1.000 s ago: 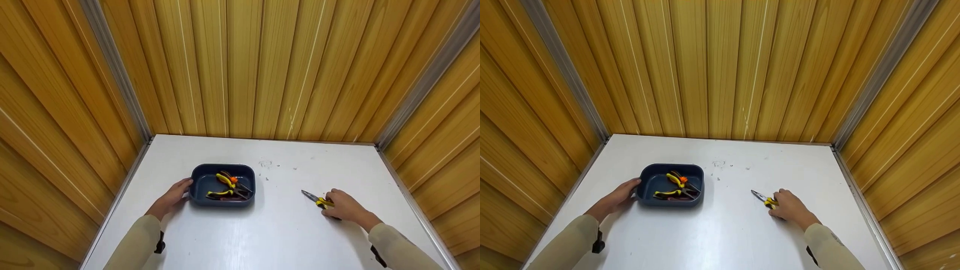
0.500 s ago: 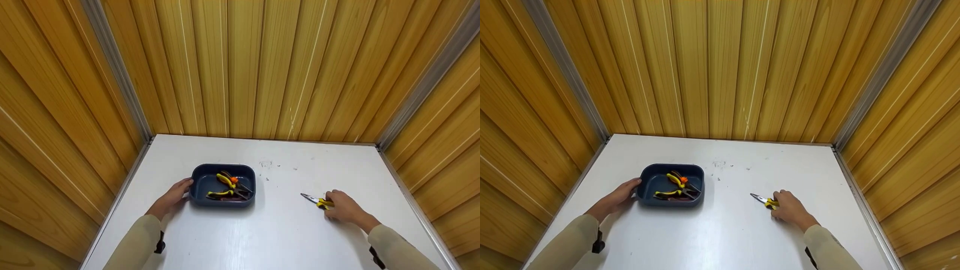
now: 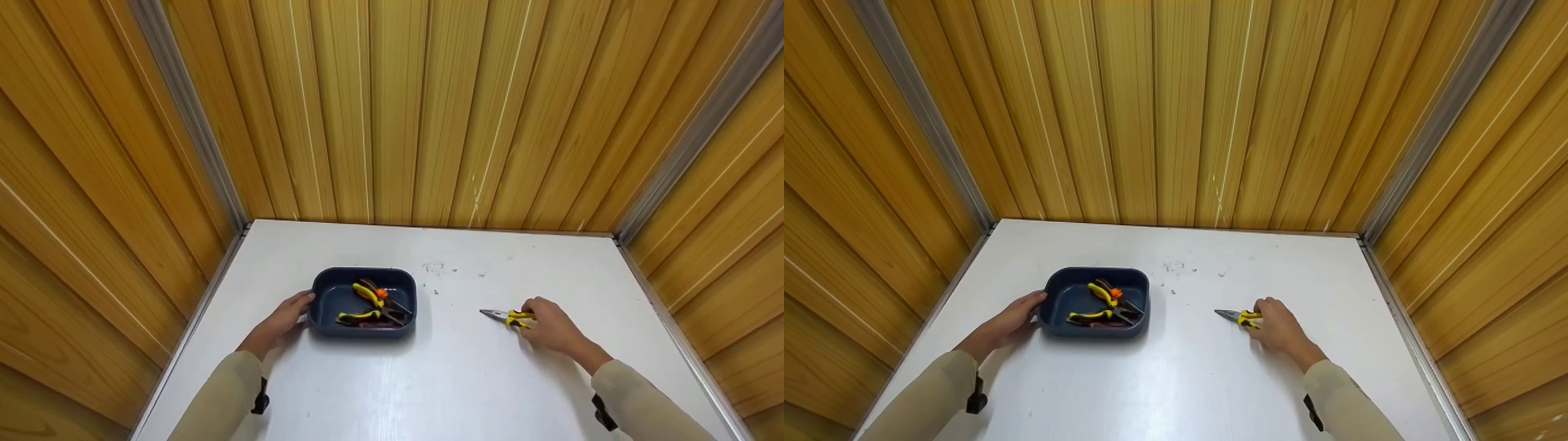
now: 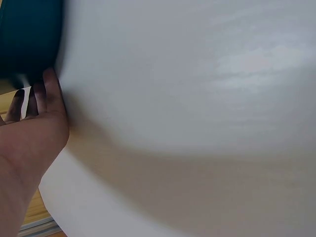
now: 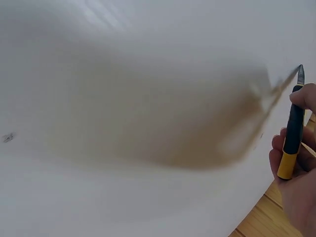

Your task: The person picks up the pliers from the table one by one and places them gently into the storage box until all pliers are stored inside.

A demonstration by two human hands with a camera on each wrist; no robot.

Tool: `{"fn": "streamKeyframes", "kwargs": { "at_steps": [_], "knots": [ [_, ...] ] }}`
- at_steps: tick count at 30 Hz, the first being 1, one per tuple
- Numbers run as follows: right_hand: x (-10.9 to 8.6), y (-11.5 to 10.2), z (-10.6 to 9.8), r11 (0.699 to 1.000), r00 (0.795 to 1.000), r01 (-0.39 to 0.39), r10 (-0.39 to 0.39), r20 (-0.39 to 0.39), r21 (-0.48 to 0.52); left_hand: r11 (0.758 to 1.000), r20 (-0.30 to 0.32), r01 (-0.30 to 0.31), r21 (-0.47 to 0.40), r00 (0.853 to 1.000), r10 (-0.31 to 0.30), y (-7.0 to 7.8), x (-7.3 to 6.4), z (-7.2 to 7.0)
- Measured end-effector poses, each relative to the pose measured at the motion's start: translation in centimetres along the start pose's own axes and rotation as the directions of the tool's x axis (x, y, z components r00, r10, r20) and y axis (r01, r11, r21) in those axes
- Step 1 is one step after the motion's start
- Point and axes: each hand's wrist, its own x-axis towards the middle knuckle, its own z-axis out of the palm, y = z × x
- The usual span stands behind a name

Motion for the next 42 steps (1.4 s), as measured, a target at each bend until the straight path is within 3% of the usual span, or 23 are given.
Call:
{"fn": "streamKeyframes", "kwargs": {
  "at_steps": [15, 26, 42],
  "knots": [
    [1.3, -3.3, -0.1, 0.990, 0.991, 0.116, -0.110, -0.070, 0.082, 0.999, 0.007, -0.009, -0.036, 1.000, 0.009, -0.4, 0.5, 0.0],
    [2.9, -5.8, -0.4, 0.989, 0.997, 0.072, -0.066, -0.051, 0.131, 1.000, 0.012, 0.007, -0.028, 1.000, -0.006, -0.6, 0.7, -0.3],
    [5.1, -10.6, -0.9, 0.978, 0.987, 0.157, -0.151, -0.058, 0.139, 1.000, -0.007, 0.022, -0.004, 1.000, -0.022, -0.4, 0.6, -0.3]
  ]
}}
